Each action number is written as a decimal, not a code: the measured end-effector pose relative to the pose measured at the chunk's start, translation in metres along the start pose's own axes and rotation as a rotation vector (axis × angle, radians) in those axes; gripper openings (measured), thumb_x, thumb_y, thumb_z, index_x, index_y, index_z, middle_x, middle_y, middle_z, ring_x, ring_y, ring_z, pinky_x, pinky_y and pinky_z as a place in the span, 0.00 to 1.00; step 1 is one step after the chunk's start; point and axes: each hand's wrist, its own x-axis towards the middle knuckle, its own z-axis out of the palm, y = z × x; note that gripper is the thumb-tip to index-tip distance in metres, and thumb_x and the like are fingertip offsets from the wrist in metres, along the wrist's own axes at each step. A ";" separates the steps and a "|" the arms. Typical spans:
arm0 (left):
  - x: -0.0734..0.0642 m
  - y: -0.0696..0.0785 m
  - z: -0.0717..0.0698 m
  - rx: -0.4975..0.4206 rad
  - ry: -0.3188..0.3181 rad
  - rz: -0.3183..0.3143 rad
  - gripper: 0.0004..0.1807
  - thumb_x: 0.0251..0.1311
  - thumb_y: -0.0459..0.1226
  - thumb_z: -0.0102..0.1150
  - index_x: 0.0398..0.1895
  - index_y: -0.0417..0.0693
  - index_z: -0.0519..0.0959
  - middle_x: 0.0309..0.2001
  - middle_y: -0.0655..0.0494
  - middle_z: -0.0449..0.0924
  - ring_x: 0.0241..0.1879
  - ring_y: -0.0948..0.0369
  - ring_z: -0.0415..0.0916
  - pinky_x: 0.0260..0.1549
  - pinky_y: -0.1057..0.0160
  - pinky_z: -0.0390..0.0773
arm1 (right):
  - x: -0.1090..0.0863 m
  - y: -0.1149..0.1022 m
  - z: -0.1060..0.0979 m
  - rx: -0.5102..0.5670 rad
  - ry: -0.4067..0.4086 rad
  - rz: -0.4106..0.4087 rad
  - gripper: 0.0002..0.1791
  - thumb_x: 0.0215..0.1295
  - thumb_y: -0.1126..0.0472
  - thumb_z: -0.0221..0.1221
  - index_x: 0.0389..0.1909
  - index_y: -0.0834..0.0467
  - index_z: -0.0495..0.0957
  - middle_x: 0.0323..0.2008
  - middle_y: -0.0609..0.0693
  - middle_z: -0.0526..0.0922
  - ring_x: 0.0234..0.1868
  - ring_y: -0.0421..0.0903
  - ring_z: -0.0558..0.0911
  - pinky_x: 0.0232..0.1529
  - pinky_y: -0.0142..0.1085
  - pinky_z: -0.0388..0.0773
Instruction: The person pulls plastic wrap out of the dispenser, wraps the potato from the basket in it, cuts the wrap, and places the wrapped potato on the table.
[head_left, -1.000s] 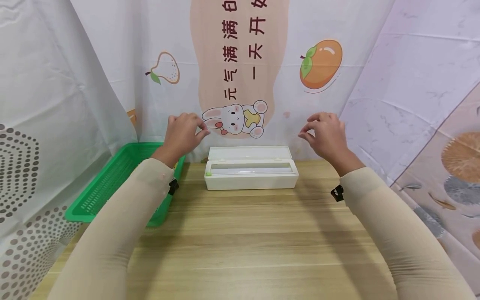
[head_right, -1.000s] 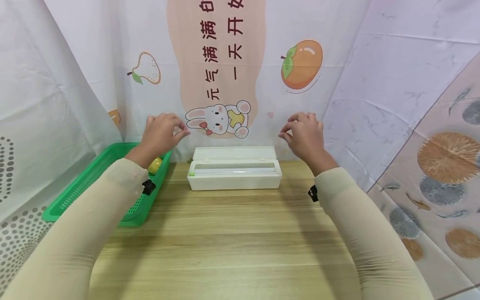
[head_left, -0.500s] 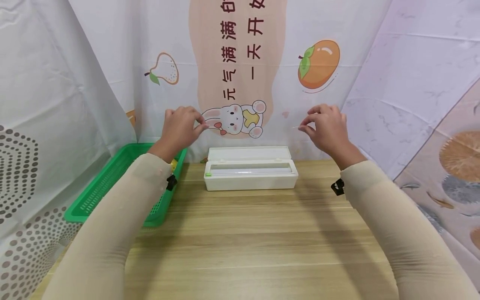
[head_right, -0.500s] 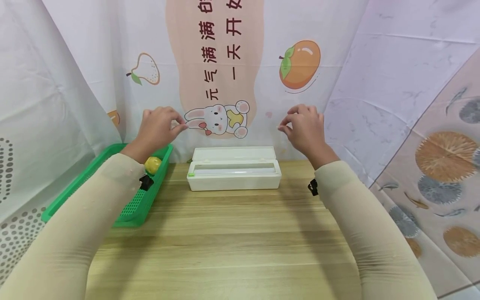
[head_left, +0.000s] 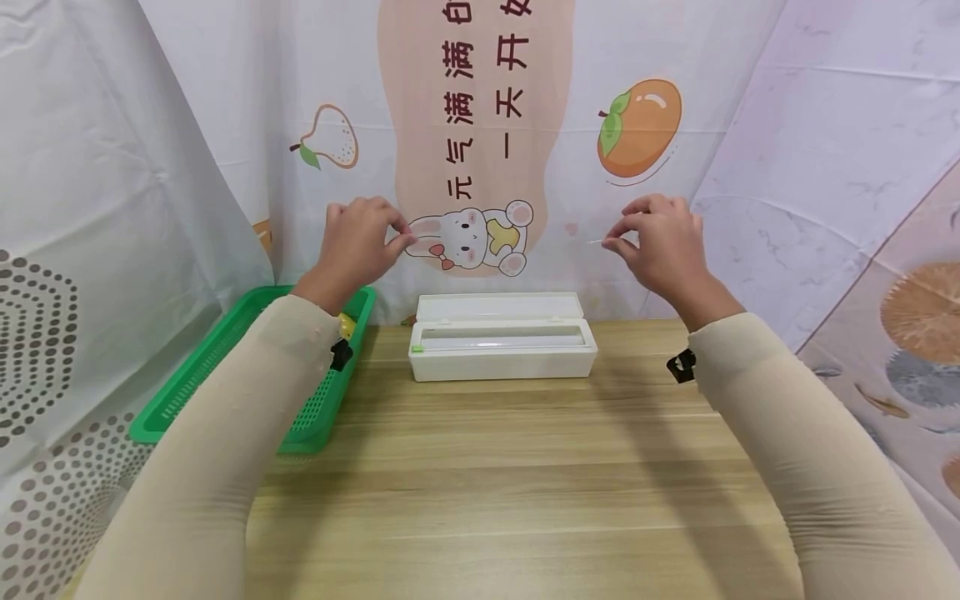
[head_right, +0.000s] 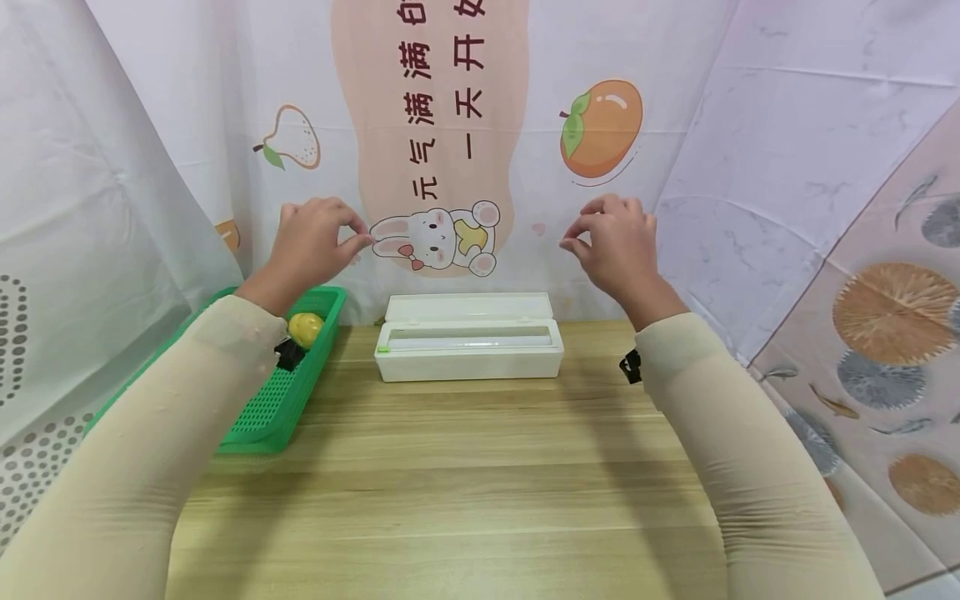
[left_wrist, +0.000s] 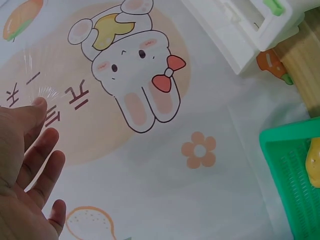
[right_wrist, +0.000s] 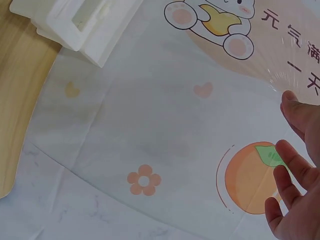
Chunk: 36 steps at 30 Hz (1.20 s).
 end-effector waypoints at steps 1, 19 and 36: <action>0.000 0.000 -0.001 0.000 0.003 0.002 0.14 0.71 0.50 0.63 0.41 0.50 0.87 0.54 0.49 0.82 0.55 0.46 0.73 0.58 0.39 0.63 | 0.000 0.000 -0.001 0.006 0.003 0.003 0.10 0.68 0.51 0.69 0.40 0.53 0.91 0.62 0.57 0.79 0.63 0.65 0.69 0.57 0.65 0.63; 0.000 0.005 -0.015 -0.068 0.044 -0.014 0.14 0.69 0.49 0.65 0.45 0.48 0.86 0.55 0.49 0.83 0.59 0.46 0.74 0.61 0.38 0.62 | 0.002 -0.002 -0.012 0.055 0.045 0.029 0.11 0.67 0.51 0.69 0.40 0.55 0.91 0.61 0.57 0.78 0.64 0.63 0.68 0.57 0.63 0.61; -0.007 0.014 -0.031 -0.103 0.107 -0.004 0.13 0.69 0.47 0.66 0.45 0.48 0.87 0.57 0.48 0.83 0.62 0.47 0.73 0.61 0.38 0.62 | -0.003 -0.006 -0.028 0.089 0.106 0.009 0.10 0.67 0.53 0.70 0.40 0.56 0.91 0.61 0.56 0.79 0.64 0.64 0.69 0.55 0.62 0.61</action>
